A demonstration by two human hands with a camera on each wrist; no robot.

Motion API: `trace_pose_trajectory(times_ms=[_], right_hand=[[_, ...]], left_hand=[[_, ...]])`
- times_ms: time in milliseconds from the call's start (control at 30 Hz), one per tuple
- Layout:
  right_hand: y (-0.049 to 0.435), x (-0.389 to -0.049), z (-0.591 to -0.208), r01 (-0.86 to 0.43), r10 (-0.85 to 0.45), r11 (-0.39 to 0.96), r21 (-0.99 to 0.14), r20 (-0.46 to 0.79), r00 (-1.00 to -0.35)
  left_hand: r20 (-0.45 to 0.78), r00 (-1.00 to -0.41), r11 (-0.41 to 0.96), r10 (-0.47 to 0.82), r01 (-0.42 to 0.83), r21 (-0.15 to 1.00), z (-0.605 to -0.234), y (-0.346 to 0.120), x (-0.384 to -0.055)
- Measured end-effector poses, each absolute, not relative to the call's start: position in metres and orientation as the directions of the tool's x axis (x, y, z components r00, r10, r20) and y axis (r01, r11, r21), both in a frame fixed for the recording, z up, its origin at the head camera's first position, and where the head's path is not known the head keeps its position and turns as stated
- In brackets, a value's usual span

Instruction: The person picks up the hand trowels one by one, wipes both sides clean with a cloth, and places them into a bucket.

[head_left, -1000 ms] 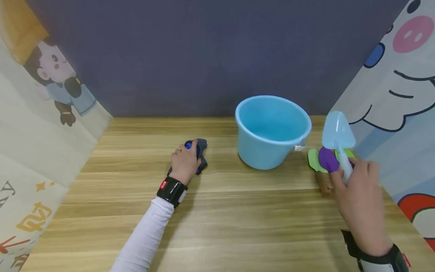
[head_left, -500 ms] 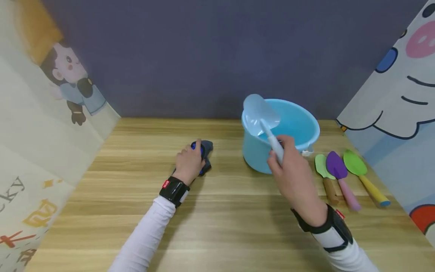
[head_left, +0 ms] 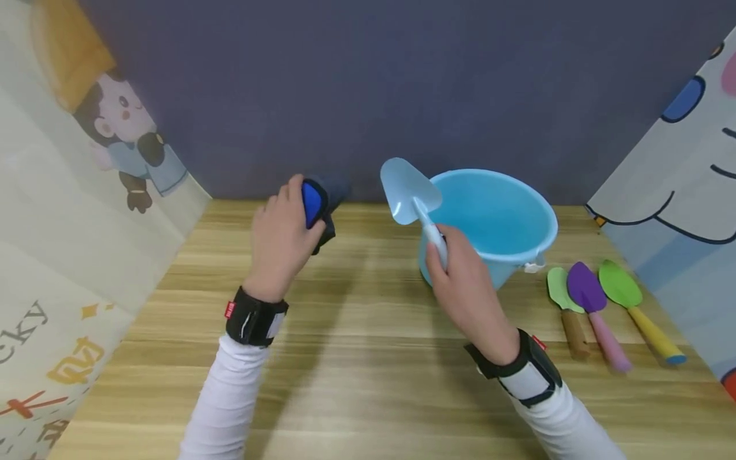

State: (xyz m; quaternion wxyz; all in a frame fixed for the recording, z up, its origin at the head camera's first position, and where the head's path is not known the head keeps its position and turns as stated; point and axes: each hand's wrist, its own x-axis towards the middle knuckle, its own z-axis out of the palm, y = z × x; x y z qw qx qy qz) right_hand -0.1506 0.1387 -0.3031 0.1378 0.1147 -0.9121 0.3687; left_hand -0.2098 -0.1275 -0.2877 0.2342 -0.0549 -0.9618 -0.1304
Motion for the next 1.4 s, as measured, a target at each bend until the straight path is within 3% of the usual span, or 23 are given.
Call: trace_pose_trajectory(times_ms=[267, 567, 800, 1100, 1400], right_hand=[[0.134, -0.161, -0.296, -0.304, -0.125, 0.667, -0.681, 0.3, -0.946], [0.133, -0.151, -0.296, -0.318, -0.164, 0.657, -0.684, 0.282, -0.945], [0.129, -0.147, -0.295, -0.353, -0.198, 0.637, -0.686, 0.296, -0.934], [0.13, -0.145, -0.291, -0.34, -0.176, 0.605, -0.72, 0.295, -0.939], [0.129, -0.141, -0.29, -0.338, -0.148, 0.603, -0.723, 0.315, -0.938]], left_hand=[[0.631, -0.769, 0.931, 0.1, 0.297, 0.215, -0.239, -0.111, -0.171], [0.645, -0.712, 0.88, 0.276, 0.457, 0.128, -0.248, -0.074, -0.162], [0.681, -0.632, 0.839, 0.369, 0.543, 0.049, -0.257, -0.059, -0.163], [0.601, -0.708, 0.87, 0.37, 0.49, 0.042, -0.265, -0.046, -0.161], [0.641, -0.69, 0.891, 0.337, 0.454, 0.021, -0.271, -0.04, -0.159]])
